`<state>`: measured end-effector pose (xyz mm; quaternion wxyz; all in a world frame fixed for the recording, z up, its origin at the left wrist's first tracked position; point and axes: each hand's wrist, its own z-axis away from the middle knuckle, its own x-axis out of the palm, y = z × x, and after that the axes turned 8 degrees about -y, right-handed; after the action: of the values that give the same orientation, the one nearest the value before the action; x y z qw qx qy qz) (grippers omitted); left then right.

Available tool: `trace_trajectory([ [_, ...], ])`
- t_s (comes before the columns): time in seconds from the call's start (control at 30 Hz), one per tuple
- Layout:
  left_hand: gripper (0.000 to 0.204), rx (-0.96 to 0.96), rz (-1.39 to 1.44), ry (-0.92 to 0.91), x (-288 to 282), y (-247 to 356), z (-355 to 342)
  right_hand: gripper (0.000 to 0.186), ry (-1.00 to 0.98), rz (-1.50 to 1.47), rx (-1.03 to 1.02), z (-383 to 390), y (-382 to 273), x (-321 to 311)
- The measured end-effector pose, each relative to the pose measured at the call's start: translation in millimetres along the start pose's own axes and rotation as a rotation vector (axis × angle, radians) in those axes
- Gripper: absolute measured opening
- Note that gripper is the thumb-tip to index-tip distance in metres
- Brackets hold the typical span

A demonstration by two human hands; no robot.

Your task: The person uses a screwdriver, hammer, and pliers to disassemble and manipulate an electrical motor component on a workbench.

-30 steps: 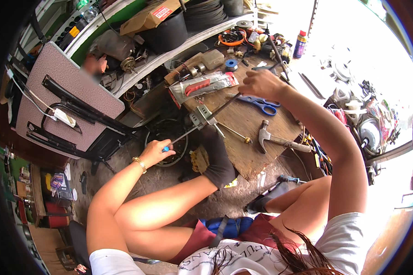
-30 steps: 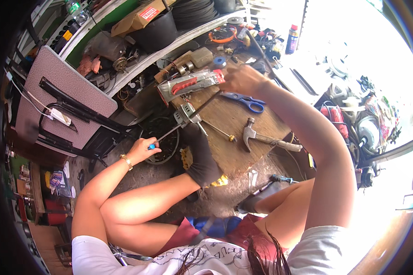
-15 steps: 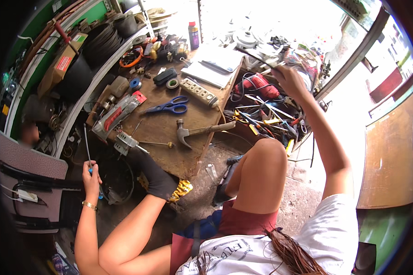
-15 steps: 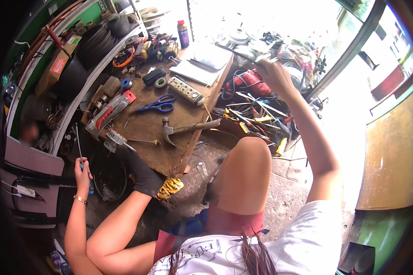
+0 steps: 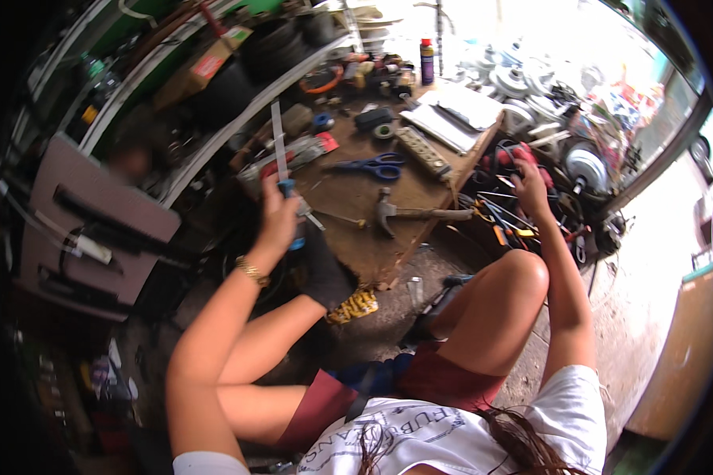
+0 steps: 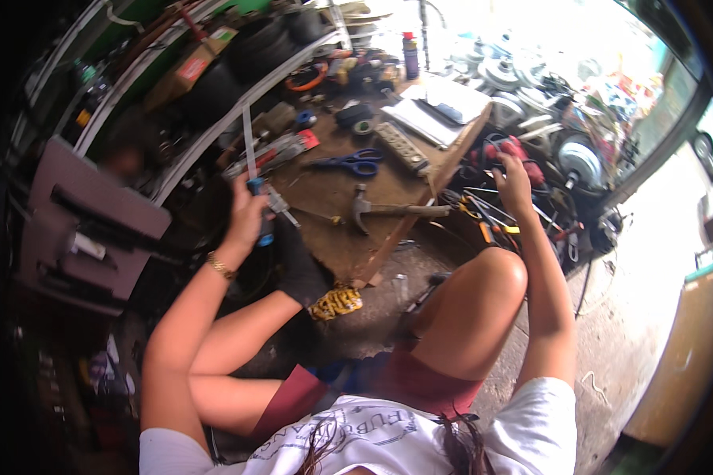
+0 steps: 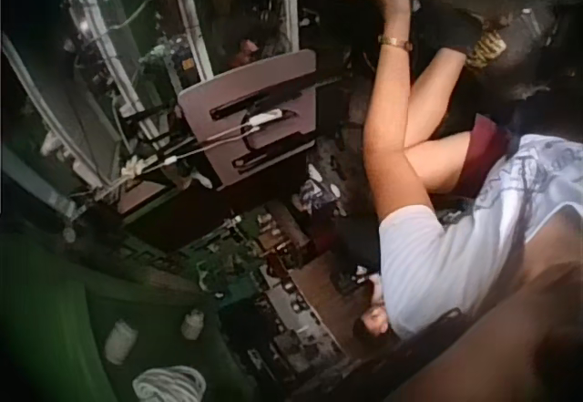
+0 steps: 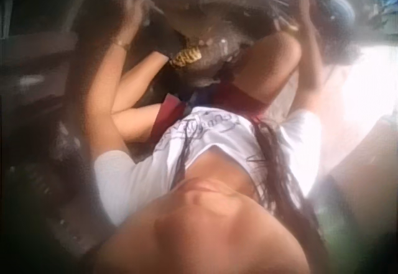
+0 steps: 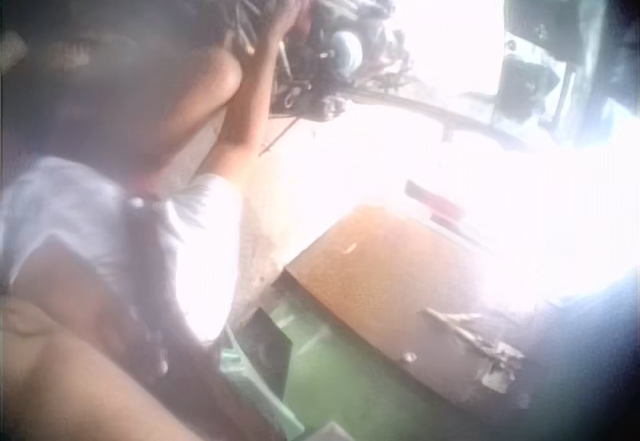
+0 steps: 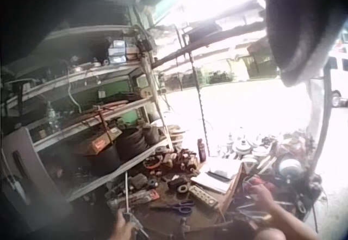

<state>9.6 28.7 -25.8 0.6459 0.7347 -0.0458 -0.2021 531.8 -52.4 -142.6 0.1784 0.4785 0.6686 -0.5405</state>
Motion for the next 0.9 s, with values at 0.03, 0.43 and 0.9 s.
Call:
trace_trajectory([
  [0.03,0.054,0.04,-0.04,-0.001,13,5,4,0.032,-0.077,-0.135,-0.06,-22,-42,2],
  [0.43,0.063,0.633,-0.966,-0.175,78,47,1,0.034,-0.602,-1.557,0.335,46,-253,20],
  [0.9,0.062,-0.045,-1.193,-0.153,-46,-42,-2,0.039,-0.364,-1.916,0.25,47,-229,5],
])
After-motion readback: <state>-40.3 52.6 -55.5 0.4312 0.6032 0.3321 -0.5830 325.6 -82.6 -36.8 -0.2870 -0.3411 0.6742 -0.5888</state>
